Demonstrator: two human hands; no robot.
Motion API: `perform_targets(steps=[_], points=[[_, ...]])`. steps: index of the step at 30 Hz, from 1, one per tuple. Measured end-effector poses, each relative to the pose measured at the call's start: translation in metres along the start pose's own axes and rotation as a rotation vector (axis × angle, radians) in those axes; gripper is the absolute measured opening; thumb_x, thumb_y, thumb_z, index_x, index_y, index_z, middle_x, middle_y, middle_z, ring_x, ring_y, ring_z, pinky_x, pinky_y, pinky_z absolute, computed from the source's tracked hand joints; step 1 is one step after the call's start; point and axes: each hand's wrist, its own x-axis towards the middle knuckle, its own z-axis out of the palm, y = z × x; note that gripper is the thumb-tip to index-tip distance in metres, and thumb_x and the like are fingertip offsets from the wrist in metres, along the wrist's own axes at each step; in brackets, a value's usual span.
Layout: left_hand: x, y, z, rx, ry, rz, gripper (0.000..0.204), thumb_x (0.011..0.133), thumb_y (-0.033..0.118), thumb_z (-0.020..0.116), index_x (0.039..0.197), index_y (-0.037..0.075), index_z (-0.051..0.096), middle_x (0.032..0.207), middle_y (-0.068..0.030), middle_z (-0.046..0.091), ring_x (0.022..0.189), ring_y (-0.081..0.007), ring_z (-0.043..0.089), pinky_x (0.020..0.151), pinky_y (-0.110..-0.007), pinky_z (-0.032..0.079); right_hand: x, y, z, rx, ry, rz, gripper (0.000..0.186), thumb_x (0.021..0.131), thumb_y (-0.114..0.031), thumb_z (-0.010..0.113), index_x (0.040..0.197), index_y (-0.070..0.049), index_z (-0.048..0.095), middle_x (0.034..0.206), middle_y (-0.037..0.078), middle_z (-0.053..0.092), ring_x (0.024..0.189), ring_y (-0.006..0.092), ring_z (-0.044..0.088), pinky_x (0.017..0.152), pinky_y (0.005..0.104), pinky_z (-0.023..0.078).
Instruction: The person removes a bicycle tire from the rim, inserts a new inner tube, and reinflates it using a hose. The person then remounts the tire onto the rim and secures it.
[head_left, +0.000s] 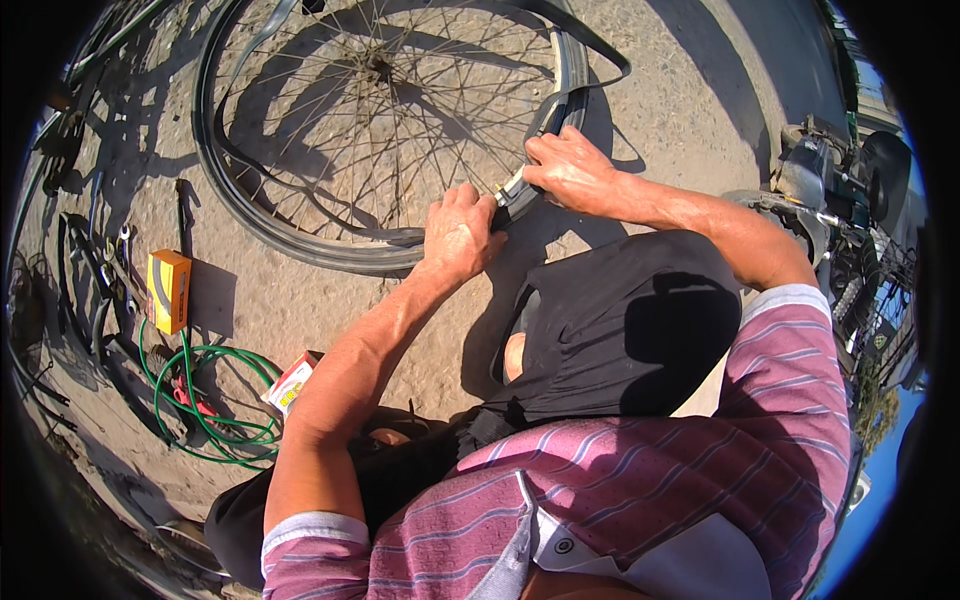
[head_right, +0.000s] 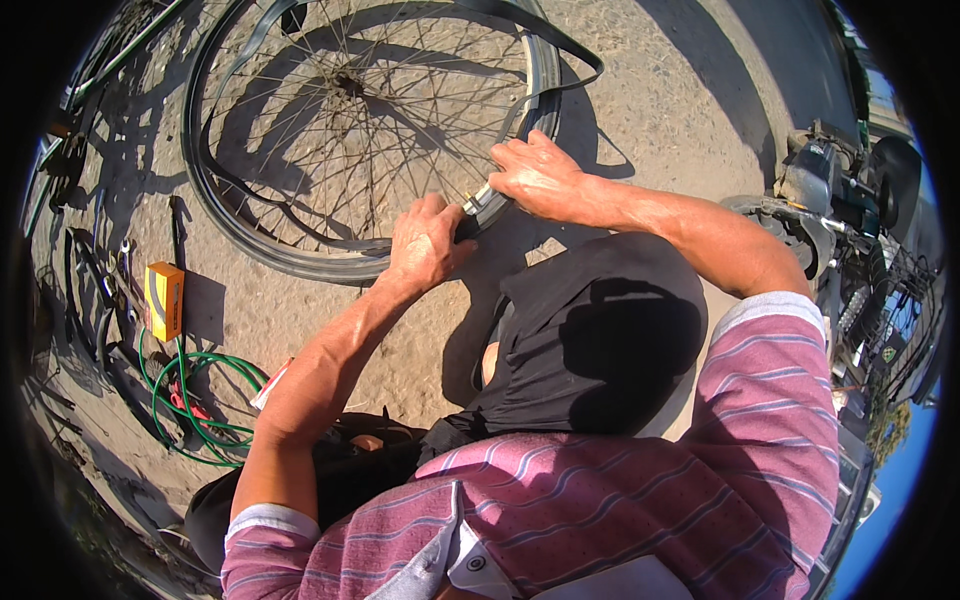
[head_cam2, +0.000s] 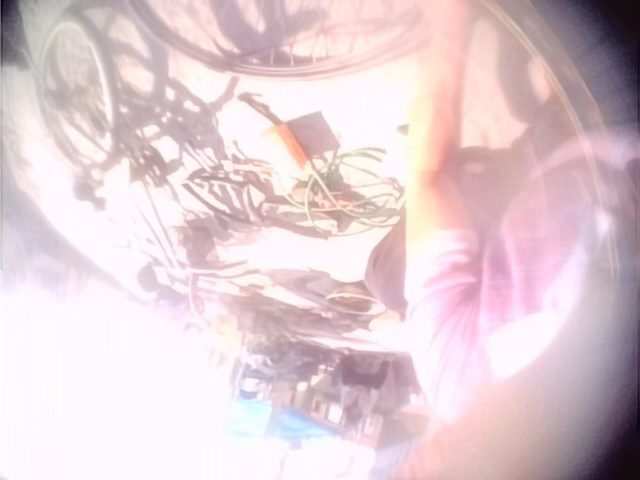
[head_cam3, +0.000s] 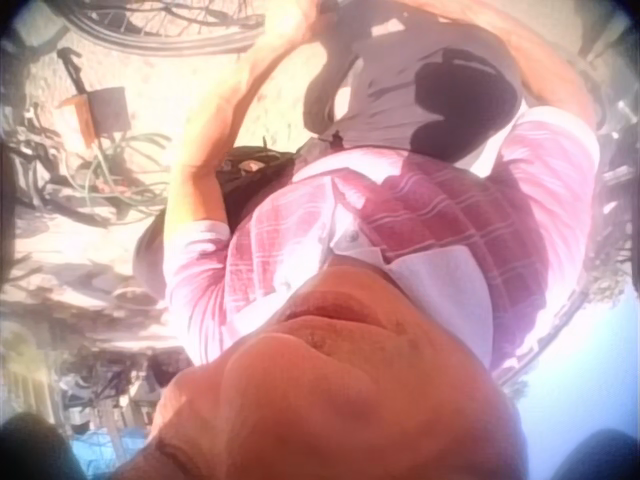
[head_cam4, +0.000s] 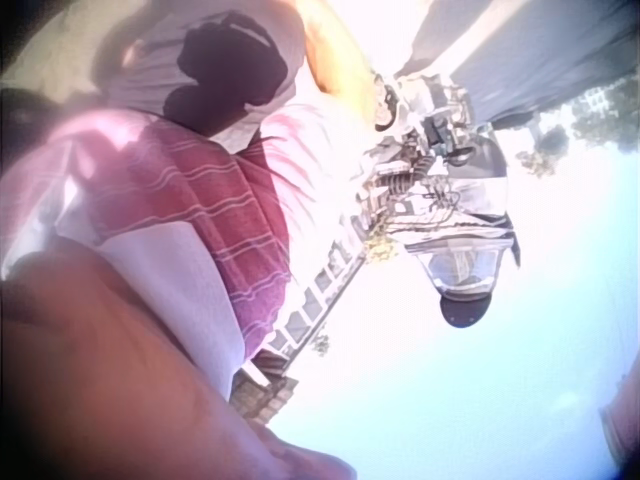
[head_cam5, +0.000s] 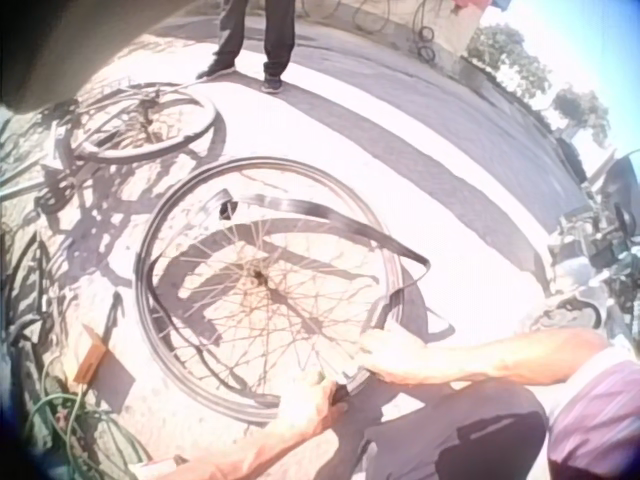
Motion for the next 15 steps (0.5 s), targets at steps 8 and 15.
perform_targets(steps=[8,15], points=[[0.009,0.005,0.012,-0.047,-0.08,-0.039,0.032,0.081,0.018,0.079,0.109,0.005,0.073,0.112,-0.0176,0.069,0.114,-0.0389,0.065,0.098,-0.051,0.055,0.006,-0.011,-0.004,-0.184,-0.119,-0.007,0.012,0.082,-0.024,0.076,0.085,-0.013,0.074,0.104,0.006,0.06,0.107,0.0251,0.058,0.087,0.0434,0.041],[0.01,-0.001,0.009,-0.076,-0.102,-0.005,0.031,0.085,0.022,0.081,0.11,0.006,0.074,0.115,-0.0175,0.069,0.117,-0.0393,0.065,0.097,-0.051,0.056,0.008,-0.039,-0.007,-0.165,0.01,-0.049,0.044,0.071,-0.043,0.088,0.096,-0.01,0.074,0.108,0.006,0.063,0.116,0.0249,0.057,0.105,0.044,0.039]])
